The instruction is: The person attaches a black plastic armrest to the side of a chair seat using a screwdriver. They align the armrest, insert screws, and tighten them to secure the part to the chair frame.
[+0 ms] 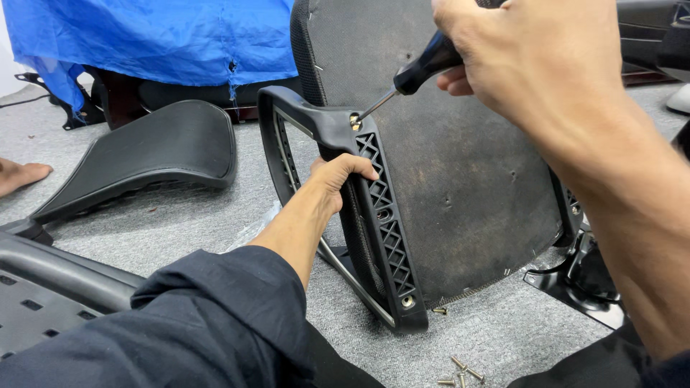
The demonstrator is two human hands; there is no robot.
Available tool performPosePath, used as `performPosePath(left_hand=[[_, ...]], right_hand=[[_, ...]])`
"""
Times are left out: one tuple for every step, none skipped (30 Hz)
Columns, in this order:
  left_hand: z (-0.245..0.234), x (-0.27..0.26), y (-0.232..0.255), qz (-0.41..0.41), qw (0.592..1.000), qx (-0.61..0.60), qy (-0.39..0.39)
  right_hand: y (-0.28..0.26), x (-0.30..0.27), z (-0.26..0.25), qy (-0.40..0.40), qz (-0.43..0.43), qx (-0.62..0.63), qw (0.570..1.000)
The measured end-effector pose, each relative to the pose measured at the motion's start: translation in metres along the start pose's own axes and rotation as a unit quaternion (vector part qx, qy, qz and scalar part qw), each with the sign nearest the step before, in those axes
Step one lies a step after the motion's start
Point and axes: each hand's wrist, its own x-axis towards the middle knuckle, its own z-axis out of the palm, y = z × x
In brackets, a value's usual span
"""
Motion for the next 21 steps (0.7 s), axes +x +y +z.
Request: performPosePath(left_hand=[[0.000,0.000,0.000,0.000,1.000,0.001,0.000],[0.000,-0.001,0.000,0.000,1.000,0.001,0.001],[0.000,-0.002,0.001,0.001,1.000,0.001,0.001],[-0.001,-0.003,0.002,-0.005,1.000,0.009,0.005],[0.000,-0.004,0.003,-0.011,1.000,0.017,0.009],[0.000,-0.005,0.004,-0.017,0.999,0.025,0.013],[0.000,-0.006,0.004,-0.016,0.999,0.026,0.013],[0.000,-0.007,0.004,-0.016,0.999,0.027,0.014],[0.001,-0.008,0.005,-0.015,0.999,0.028,0.013],[0.001,-0.008,0.006,-0.014,0.999,0.027,0.011],[0.001,-0.008,0.006,-0.013,1.000,0.026,0.010],[0.001,-0.008,0.006,-0.011,1.000,0.024,0.009],[0.001,-0.008,0.006,-0.013,1.000,0.022,0.016],[0.002,-0.008,0.006,-0.014,0.999,0.021,0.022],[0.002,-0.007,0.006,-0.016,0.999,0.019,0.029],[0.002,-0.007,0.006,-0.015,0.999,0.016,0.025],[0.001,-0.007,0.006,-0.015,1.000,0.014,0.021],[0.001,-0.006,0.005,-0.014,1.000,0.012,0.017],[0.001,-0.006,0.005,-0.014,1.000,0.014,0.013],[0.000,-0.006,0.005,-0.013,1.000,0.016,0.008],[0.000,-0.006,0.005,-0.012,1.000,0.018,0.004]], right_hand=[[0.001,0.000,0.000,-0.003,-0.024,-0.124,0.992],[0.001,-0.001,-0.001,-0.007,-0.048,-0.245,0.968],[0.000,0.000,-0.001,0.001,0.016,-0.193,0.981],[-0.001,0.002,0.000,0.009,0.080,-0.140,0.987],[-0.002,0.003,0.000,0.017,0.144,-0.085,0.986],[-0.002,0.006,-0.002,-0.004,0.098,-0.136,0.986],[-0.002,0.010,-0.005,-0.025,0.052,-0.186,0.981],[-0.003,0.012,-0.007,-0.047,0.006,-0.234,0.971],[-0.003,0.012,-0.008,-0.055,-0.029,-0.293,0.954],[-0.003,0.012,-0.009,-0.062,-0.064,-0.350,0.933],[-0.003,0.012,-0.010,-0.070,-0.099,-0.404,0.907],[-0.002,0.009,-0.011,-0.061,-0.127,-0.414,0.899],[-0.001,0.004,-0.013,-0.051,-0.153,-0.426,0.890],[0.000,0.001,-0.014,-0.042,-0.180,-0.437,0.881],[-0.001,-0.001,-0.012,-0.024,-0.174,-0.409,0.895],[-0.002,-0.002,-0.008,-0.007,-0.168,-0.382,0.909],[-0.003,-0.002,-0.006,0.011,-0.162,-0.353,0.921],[-0.005,-0.004,-0.005,0.016,-0.115,-0.249,0.961],[-0.008,-0.005,-0.003,0.021,-0.065,-0.141,0.988],[-0.011,-0.004,-0.001,0.024,-0.014,-0.030,0.999],[-0.014,-0.003,-0.001,0.031,-0.002,-0.008,0.999]])
